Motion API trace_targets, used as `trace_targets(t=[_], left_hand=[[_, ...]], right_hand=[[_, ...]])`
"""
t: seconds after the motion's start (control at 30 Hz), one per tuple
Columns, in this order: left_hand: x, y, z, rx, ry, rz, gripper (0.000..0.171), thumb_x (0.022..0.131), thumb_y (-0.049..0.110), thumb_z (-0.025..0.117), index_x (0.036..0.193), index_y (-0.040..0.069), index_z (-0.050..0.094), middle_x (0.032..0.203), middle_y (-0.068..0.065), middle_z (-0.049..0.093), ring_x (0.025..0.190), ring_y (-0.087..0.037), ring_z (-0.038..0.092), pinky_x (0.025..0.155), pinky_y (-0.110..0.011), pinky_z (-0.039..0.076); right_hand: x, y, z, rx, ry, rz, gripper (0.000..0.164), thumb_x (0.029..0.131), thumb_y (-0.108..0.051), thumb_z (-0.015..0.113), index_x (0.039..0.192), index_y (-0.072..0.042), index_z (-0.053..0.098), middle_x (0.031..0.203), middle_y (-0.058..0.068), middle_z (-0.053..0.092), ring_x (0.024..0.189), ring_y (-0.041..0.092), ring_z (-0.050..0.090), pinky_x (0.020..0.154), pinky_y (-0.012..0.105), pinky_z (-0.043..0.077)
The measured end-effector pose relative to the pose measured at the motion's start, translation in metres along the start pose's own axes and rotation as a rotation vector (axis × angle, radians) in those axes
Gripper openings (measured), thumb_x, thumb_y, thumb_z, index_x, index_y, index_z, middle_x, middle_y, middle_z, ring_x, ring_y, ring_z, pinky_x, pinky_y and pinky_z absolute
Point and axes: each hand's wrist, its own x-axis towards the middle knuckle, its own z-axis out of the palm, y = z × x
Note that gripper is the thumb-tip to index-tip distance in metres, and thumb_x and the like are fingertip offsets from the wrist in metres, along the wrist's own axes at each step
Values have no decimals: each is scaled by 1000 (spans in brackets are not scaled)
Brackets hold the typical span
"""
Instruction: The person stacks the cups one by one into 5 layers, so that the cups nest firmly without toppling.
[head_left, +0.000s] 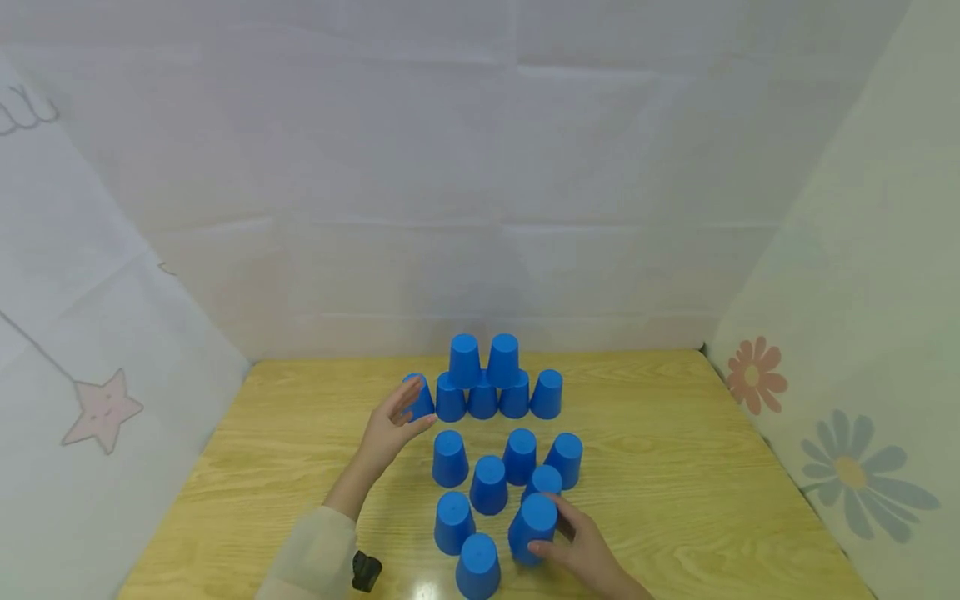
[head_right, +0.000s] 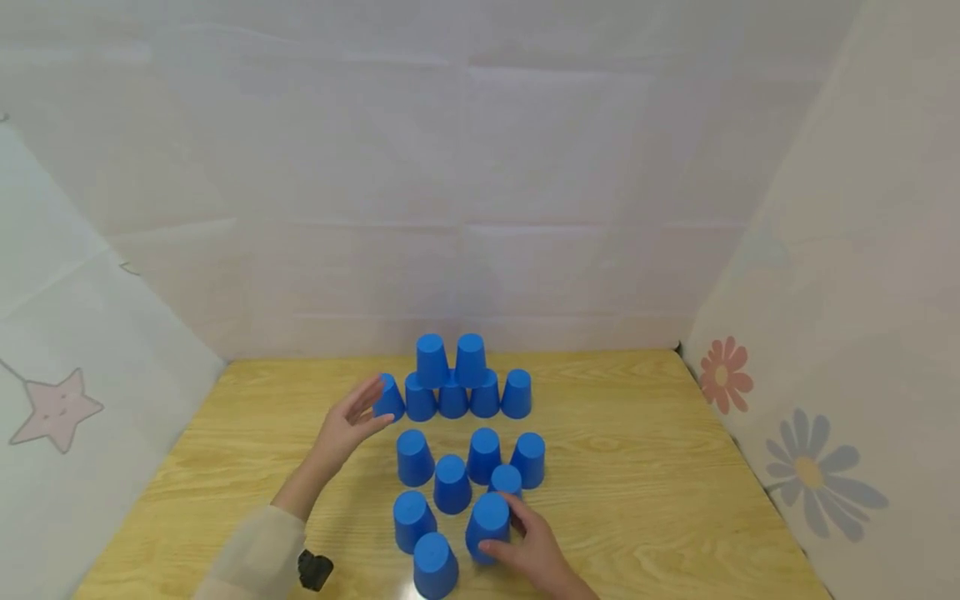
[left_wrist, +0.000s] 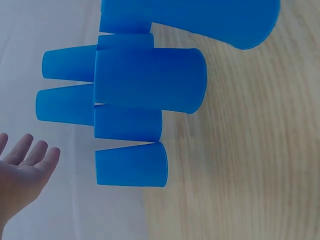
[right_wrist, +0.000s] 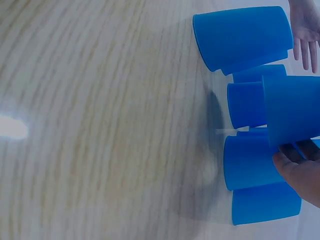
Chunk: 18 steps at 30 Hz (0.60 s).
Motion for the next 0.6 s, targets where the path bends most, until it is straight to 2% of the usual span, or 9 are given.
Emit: trace_targets(t=[0.2,0.47,0.6], left_hand=[[-19,2,-2,-47,-8,17,59,78,17,65,130,15,37,129,-12,39,119,-24,34,94,-46,27],[-47,27,1,-80,-13,10,57,78,4,63,128,3,36,127,-23,38,117,-35,33,93,-50,26],[-58,27,4,-95,-9,-23,58,77,1,63,128,0,36,127,-23,38,117,-36,33,93,-50,27]], right_hand=[[2,-4,-5,-10,-6,-36,57,78,-23,64,126,-4,39,123,13,44,114,34,38,91,48,32],[0,-17,-12,1,2,-22,59,79,-20,64,128,-3,37,124,17,43,114,34,38,91,46,33],[1,-25,-16,-14,26,-22,60,78,-20,64,129,-4,37,125,18,41,114,36,37,90,47,33]])
